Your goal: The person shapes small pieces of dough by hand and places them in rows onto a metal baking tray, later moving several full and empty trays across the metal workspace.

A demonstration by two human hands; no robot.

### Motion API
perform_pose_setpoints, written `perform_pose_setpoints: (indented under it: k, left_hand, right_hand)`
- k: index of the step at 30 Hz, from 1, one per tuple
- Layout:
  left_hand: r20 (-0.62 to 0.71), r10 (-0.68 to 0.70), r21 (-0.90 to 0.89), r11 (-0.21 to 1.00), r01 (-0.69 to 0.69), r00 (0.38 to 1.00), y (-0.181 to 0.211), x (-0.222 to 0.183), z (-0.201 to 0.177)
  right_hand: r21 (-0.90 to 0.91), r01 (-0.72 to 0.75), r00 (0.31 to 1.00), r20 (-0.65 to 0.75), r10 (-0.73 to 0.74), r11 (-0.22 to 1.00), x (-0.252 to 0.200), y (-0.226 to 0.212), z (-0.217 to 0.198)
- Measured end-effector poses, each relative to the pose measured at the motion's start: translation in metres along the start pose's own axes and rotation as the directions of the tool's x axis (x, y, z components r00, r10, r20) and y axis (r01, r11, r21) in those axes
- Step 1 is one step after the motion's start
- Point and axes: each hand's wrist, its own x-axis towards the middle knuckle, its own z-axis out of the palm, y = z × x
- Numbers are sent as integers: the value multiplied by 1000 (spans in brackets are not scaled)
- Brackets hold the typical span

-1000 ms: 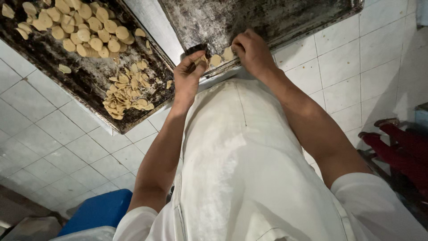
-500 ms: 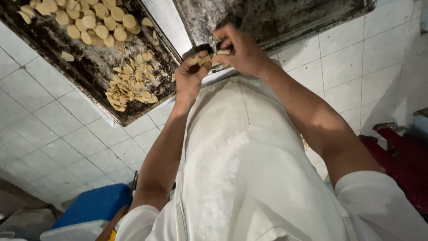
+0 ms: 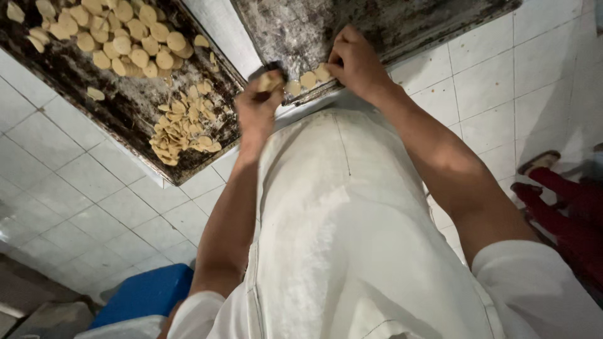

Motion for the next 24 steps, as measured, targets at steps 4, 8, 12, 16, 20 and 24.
perform_pose_setpoints:
  k: [4,8,12,16,20,24]
  left_hand:
    - [-13,307,836,525,-158,952,15,-2,-71]
    - [-348,67,795,550,256,935,18,5,-114]
    - [-179,252,370,913,-172,951,19,13,-86]
    - [99,24,-308,951,7,995,14,5,0]
    - [199,-83,-446,880,166,976,15,9,46]
    - [210,-120,-430,880,202,970,12,11,54]
  right_hand:
    - [54,29,999,-30,-28,998,-4,8,-1]
    - [20,29,1000,-9,-29,999,-3,10,0]
    - [103,35,999,3,-36,994,-1,1,-13]
    - [380,-24,991,129,-27,925,6,-23,-17]
    - [437,-47,992,122,-7,898,8,-27,-33]
    - [416,-14,994,103,-32,909,2,-20,-37]
